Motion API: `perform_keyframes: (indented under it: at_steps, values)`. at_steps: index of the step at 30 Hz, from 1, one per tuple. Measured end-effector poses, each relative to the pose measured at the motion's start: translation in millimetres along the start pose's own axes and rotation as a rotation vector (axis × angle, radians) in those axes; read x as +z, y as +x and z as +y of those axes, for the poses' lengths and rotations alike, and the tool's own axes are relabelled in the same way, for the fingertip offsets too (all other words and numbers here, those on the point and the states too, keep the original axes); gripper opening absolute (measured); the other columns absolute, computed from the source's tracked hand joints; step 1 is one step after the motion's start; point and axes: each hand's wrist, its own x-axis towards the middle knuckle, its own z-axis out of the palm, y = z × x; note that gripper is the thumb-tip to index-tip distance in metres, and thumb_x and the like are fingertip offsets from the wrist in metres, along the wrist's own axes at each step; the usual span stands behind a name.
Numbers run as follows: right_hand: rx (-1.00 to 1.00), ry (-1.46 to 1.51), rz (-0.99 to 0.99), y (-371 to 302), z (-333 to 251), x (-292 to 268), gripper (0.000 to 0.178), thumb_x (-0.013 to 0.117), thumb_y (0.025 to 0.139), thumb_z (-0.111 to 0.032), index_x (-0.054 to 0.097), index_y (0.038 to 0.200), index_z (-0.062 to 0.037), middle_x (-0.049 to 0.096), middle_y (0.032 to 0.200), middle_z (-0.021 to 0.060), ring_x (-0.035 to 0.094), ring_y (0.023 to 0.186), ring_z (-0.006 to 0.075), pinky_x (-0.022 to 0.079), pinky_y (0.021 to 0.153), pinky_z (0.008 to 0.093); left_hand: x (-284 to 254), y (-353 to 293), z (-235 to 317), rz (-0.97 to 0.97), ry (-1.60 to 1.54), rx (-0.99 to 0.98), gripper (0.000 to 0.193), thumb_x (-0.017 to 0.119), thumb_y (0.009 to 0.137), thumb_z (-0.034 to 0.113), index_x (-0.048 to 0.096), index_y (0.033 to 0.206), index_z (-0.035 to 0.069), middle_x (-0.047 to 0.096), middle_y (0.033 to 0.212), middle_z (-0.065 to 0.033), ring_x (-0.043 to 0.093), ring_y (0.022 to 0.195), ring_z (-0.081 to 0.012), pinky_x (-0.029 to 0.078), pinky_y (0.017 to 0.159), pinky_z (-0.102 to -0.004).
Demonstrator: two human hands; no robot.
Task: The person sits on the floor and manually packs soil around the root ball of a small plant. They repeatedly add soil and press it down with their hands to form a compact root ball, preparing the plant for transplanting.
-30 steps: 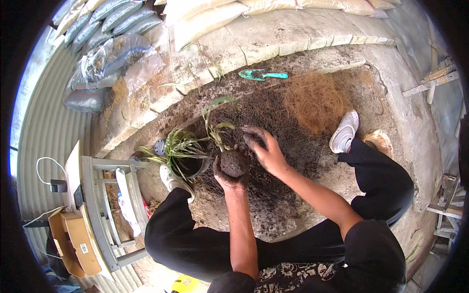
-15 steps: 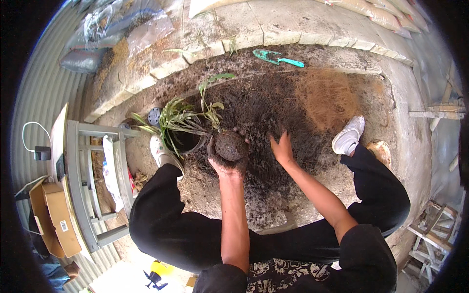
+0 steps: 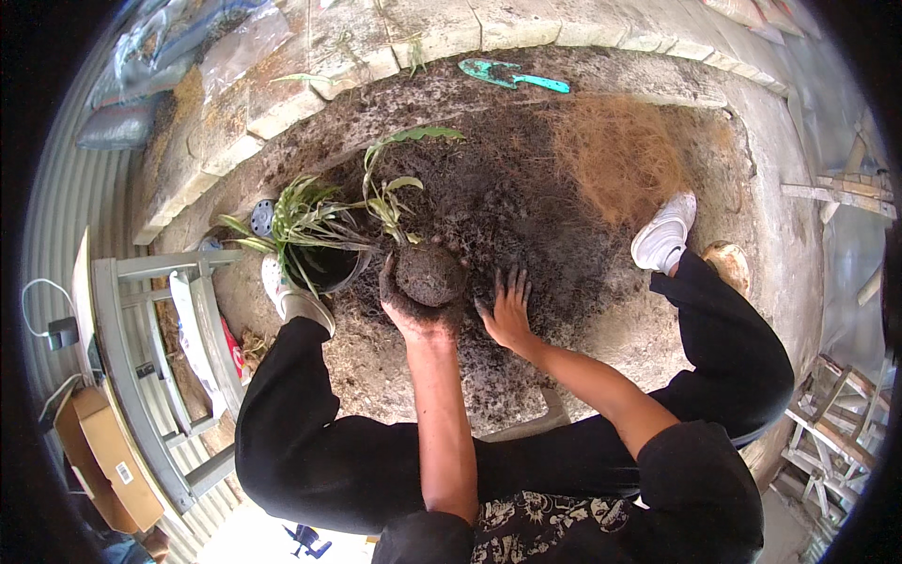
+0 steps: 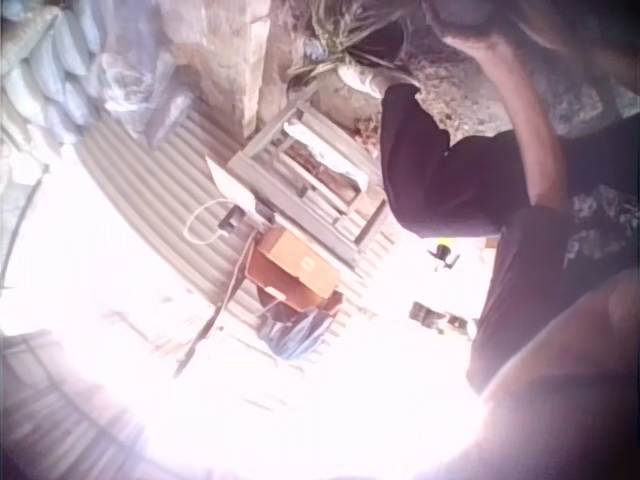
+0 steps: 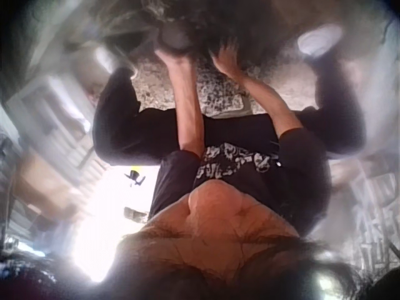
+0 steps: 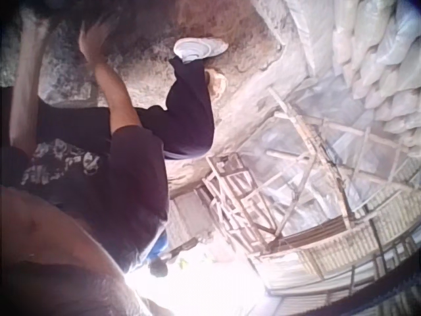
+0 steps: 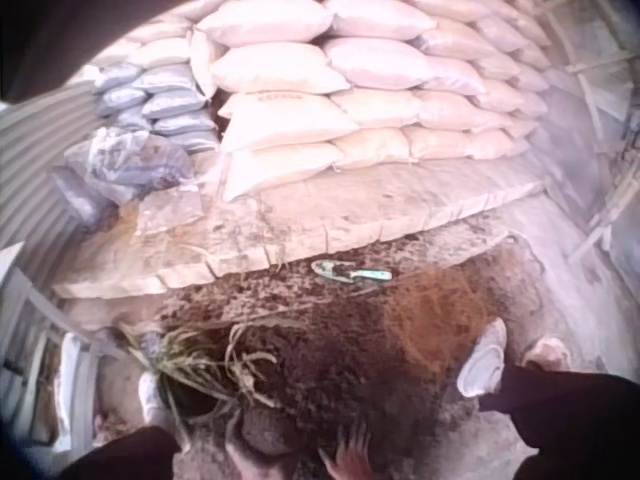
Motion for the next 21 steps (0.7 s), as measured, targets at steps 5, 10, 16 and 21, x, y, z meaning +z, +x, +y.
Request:
perform_keyframes:
  at_steps: [5, 10, 16, 21]
  values:
    - [-0.378, 0.155, -0.045, 13.7, -4.0, -5.9, 0.085, 0.038, 0.094, -0.057, 0.005, 0.15, -0.0023, -0.001, 0.152, 0.0313, 0.0, 0.141, 0.0477, 0.005, 0.113, 0.0607, -5.7, 6.6, -3.4, 0.023, 0.03, 0.009, 0.041, 0.05, 0.088, 0.042, 0.06, 0.11, 0.008, 0.064, 0.103, -0.0162, 0.062, 0.095, -0.0385, 0.049, 0.08, -0.0526]
    - [-0.681, 0.061, -0.152, -21.1, -1.0, -23.4, 0.089, 0.057, 0.087, -0.052, 0.011, 0.15, -0.0083, 0.009, 0.152, 0.0272, 0.009, 0.141, 0.0444, 0.006, 0.115, 0.0586, -1.1, 6.0, -0.8, 0.041, 0.027, 0.017, 0.042, 0.049, 0.088, 0.041, 0.059, 0.11, 0.007, 0.064, 0.102, -0.0167, 0.062, 0.093, -0.0387, 0.05, 0.079, -0.052]
    - [-0.736, -0.075, -0.083, -28.0, 23.3, -20.6, 0.081, 0.059, 0.087, -0.048, 0.021, 0.149, -0.0119, 0.025, 0.151, 0.0182, 0.022, 0.14, 0.036, 0.013, 0.116, 0.054, -6.7, 9.9, -0.8, 0.05, 0.023, 0.012, 0.04, 0.049, 0.088, 0.04, 0.059, 0.109, 0.008, 0.064, 0.102, -0.0171, 0.061, 0.093, -0.0381, 0.05, 0.081, -0.0529]
    - [-0.61, -0.133, 0.019, 8.7, 27.7, -30.0, 0.079, 0.053, 0.09, -0.052, 0.022, 0.148, -0.0089, 0.024, 0.15, 0.0221, 0.022, 0.14, 0.0396, 0.016, 0.114, 0.0563, -4.5, 5.4, -0.9, 0.07, 0.019, 0.015, 0.037, 0.049, 0.088, 0.039, 0.059, 0.108, 0.009, 0.063, 0.102, -0.0178, 0.061, 0.092, -0.0381, 0.049, 0.081, -0.0536]
